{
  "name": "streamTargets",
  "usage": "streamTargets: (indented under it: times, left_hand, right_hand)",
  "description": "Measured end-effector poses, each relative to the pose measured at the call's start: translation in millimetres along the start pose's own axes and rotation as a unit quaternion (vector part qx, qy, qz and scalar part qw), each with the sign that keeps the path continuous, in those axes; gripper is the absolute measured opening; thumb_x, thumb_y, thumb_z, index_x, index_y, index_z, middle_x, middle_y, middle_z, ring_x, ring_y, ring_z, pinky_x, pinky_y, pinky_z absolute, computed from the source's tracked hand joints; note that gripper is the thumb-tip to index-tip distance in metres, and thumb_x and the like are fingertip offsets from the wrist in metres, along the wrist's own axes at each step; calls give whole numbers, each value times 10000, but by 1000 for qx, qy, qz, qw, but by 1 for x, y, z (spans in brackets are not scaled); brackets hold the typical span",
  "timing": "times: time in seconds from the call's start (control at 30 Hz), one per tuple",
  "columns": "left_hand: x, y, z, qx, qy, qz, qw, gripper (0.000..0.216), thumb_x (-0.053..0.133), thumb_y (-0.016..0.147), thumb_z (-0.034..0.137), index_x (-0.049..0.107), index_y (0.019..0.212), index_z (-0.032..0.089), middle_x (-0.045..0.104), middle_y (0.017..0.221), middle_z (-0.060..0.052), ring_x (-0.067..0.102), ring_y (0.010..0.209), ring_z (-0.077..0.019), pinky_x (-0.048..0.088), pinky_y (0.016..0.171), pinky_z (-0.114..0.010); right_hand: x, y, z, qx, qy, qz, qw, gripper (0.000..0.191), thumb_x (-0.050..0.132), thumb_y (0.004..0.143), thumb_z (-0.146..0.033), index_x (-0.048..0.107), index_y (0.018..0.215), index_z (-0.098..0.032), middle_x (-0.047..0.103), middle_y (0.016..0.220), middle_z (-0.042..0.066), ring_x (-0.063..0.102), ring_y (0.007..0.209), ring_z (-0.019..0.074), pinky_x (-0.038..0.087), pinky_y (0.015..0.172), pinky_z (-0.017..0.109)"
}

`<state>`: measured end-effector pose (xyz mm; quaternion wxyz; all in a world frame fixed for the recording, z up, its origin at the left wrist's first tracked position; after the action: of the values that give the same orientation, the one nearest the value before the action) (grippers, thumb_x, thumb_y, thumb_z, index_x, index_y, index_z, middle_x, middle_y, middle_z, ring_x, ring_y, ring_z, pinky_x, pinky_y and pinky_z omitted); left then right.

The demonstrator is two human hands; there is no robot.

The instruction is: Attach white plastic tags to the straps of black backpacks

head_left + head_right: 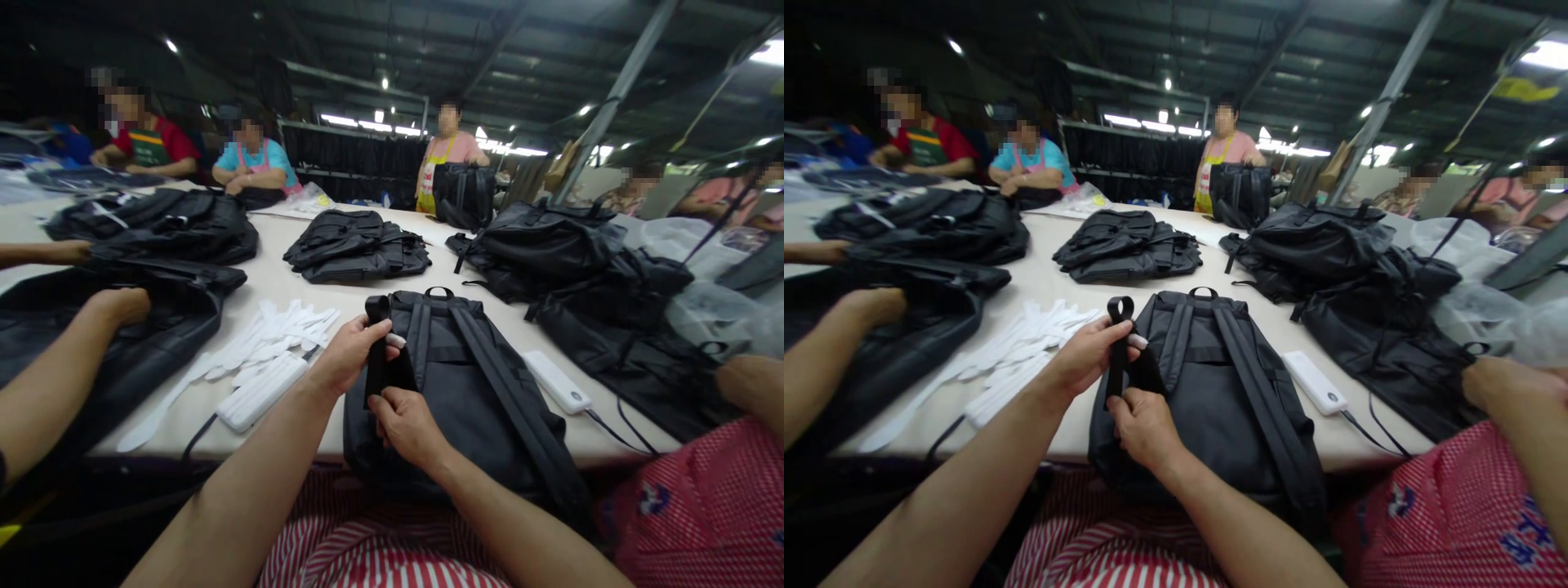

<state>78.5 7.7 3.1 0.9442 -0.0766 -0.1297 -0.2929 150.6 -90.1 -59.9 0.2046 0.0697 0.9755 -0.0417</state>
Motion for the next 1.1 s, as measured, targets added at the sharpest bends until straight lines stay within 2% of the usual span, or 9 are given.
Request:
streamTargets:
  times: [0.1,0.2,0.33,0.57,0.87,1.1]
  left_hand:
    - [1,2,1,-7,12,-11,1000,153,604,767,253,532,849,145,670,692,-44,572,502,-68,457,514,-168]
    - [6,4,-1,-6,17,-19,1000,155,605,764,258,534,840,143,666,674,-39,556,486,-65,441,495,-166]
    - [9,7,-1,0,28,-18,999,181,620,747,276,544,844,143,667,665,-38,553,480,-70,437,492,-175]
    - [9,10,6,15,56,-6,998,223,630,737,312,545,865,151,676,688,-44,559,498,-74,437,500,-174]
    - [18,13,8,7,90,3,996,239,640,714,325,549,839,144,679,672,-49,559,487,-88,426,490,-194]
    - [16,3,8,48,89,-43,994,239,621,732,338,549,850,143,668,680,-36,515,493,-71,400,502,-192]
  right_hand:
    - [4,-8,7,-18,-129,14,991,374,384,873,-367,520,585,-171,560,523,2,522,455,96,338,463,195]
    - [4,-10,7,-30,-276,46,960,387,377,877,-388,578,622,-179,630,610,38,591,580,140,334,526,224]
    - [6,-10,7,-24,-369,30,928,433,318,898,-420,625,694,-193,670,676,54,625,627,164,327,534,242]
    - [9,-9,8,-26,-409,-7,912,483,272,908,-436,646,715,-199,692,722,73,653,675,198,390,560,253]
    - [14,-3,1,-37,-459,-30,887,440,301,895,-388,682,812,-183,700,776,110,665,704,240,473,627,320]
    - [14,-3,2,-36,-461,-43,886,450,299,894,-402,686,831,-181,699,787,121,665,724,256,485,637,350]
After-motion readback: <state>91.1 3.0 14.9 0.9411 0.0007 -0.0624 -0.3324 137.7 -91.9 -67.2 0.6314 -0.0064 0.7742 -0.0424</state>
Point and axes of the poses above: each hand's wrist, its own y-axis towards the middle knuckle, its own x-axis out of the palm, z = x × y, the point moved 2 cm from there along y, towards the middle knuckle
